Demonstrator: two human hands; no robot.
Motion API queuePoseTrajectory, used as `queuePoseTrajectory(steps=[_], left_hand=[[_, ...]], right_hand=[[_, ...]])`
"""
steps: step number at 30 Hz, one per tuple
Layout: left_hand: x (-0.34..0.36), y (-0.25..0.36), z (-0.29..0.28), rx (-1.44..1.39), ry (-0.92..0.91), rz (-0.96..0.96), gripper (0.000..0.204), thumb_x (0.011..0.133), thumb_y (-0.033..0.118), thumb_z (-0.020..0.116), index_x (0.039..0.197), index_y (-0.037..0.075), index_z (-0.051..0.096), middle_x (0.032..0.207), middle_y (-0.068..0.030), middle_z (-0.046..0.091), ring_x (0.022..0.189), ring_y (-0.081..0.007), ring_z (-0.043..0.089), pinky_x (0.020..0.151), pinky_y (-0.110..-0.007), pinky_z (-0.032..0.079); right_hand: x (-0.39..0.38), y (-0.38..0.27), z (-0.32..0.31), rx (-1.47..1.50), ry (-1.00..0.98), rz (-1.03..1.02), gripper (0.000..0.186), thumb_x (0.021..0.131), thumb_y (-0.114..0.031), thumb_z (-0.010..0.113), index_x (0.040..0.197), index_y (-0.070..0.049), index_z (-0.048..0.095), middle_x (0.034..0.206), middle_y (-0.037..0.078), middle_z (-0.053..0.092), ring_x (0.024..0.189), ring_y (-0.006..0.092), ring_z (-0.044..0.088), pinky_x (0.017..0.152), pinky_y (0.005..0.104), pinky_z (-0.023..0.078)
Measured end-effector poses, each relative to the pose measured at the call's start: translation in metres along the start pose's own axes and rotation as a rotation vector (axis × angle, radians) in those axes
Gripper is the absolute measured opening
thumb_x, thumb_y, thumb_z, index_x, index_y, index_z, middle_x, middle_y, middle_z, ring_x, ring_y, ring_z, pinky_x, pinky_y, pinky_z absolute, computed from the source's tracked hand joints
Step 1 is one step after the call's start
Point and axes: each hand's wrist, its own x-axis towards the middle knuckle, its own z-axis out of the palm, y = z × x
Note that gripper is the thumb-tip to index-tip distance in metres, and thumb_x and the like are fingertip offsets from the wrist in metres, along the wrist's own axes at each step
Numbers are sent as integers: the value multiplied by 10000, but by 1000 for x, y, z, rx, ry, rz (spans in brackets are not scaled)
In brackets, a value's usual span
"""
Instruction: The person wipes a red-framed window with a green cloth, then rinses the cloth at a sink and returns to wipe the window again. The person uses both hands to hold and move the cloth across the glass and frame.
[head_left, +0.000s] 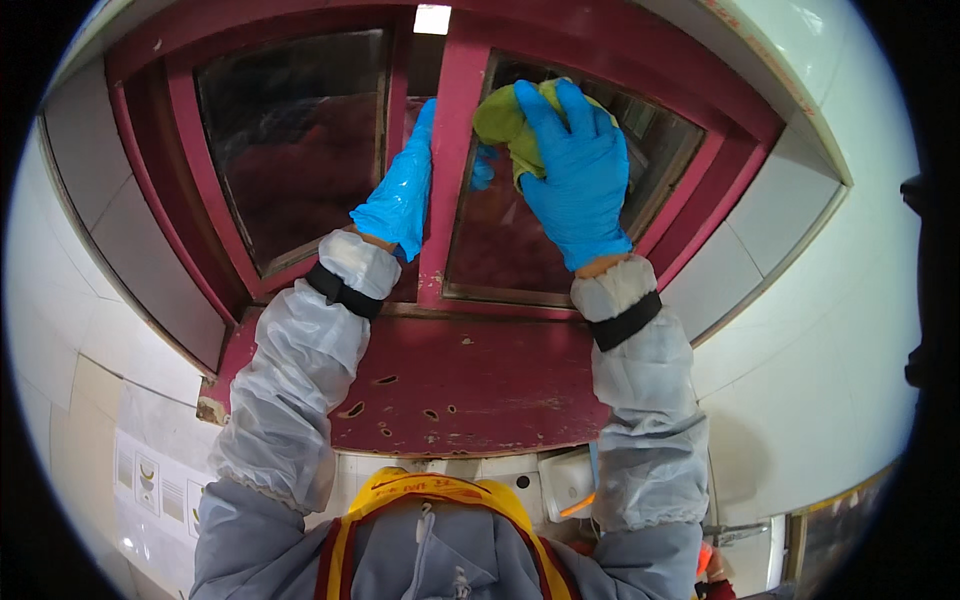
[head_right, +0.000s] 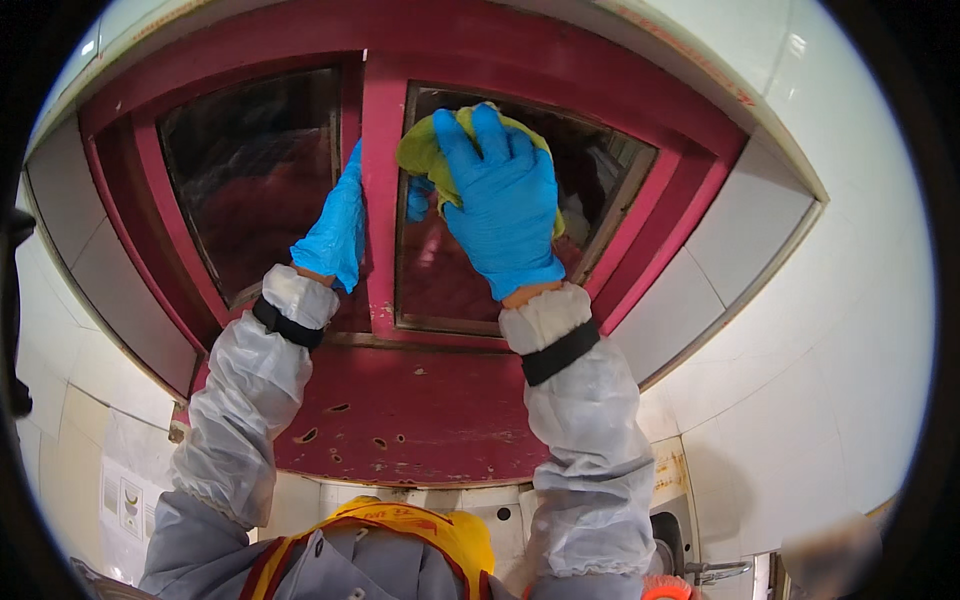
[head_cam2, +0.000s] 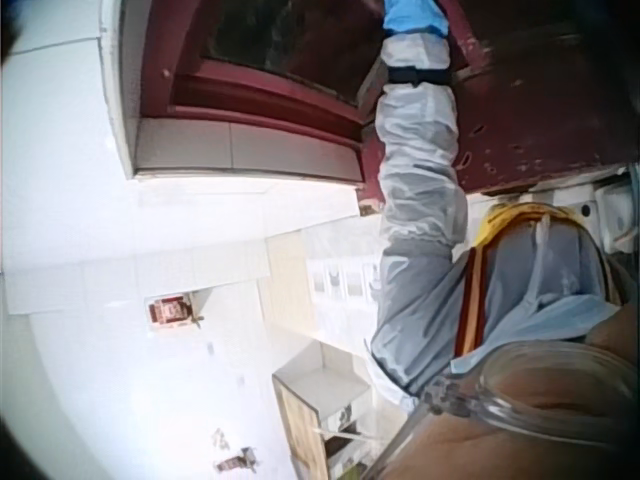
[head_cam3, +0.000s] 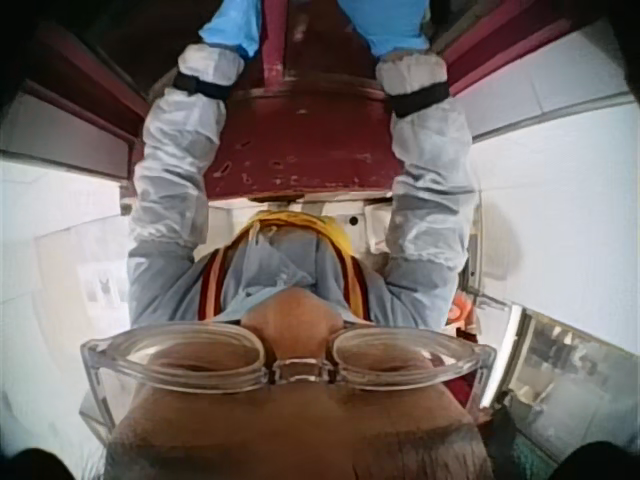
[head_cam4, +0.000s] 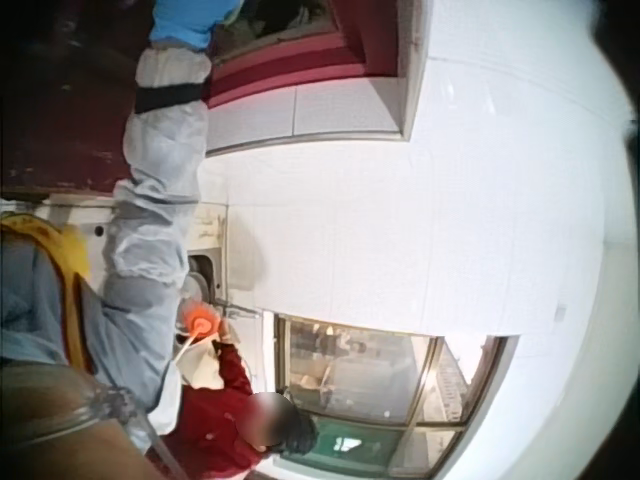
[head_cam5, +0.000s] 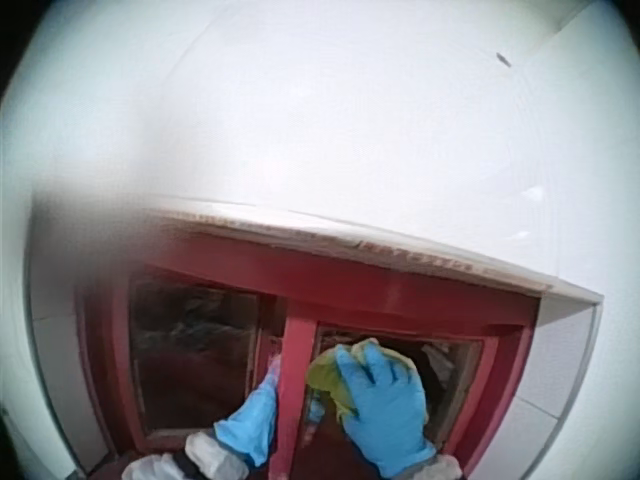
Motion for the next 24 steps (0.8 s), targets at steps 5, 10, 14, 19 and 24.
queuePoseTrajectory(steps=[5,10,14,19,24], left_hand=[[-4,1,4,41,46,128,602,999,561,340,1248,64,573,1020,-110,667,914,-219,624,895,-348,488],[-23,15,10,-10,-82,-75,545,1024,474,357,1387,79,458,1211,-105,614,1034,-212,612,947,-338,488],[-26,14,19,-86,20,-36,574,1011,532,328,1275,72,546,1077,-97,650,945,-200,608,912,-332,471],[-20,10,15,-54,-58,-39,599,1013,527,326,1372,75,487,1220,-92,610,1074,-207,582,979,-324,439],[-20,5,19,-262,47,77,539,1022,485,351,1305,63,533,1090,-106,660,937,-213,631,870,-334,506]], right_hand=[[-69,-22,8,-17,-332,-47,778,656,-168,769,1386,-215,505,1336,137,484,1066,348,541,915,455,452],[-103,-36,7,36,-498,-235,775,632,-180,788,1360,-207,523,1257,127,530,968,336,577,841,443,482],[-56,-2,-8,-63,-185,-90,760,626,-192,782,1344,-189,533,1259,129,512,1037,315,547,806,410,462],[10,-12,5,-39,253,138,851,568,-171,822,1358,-217,507,1321,112,451,1074,329,519,863,431,440],[18,-26,8,-56,141,-27,678,727,-85,685,1364,-175,472,1326,93,464,1048,343,507,903,463,450]])
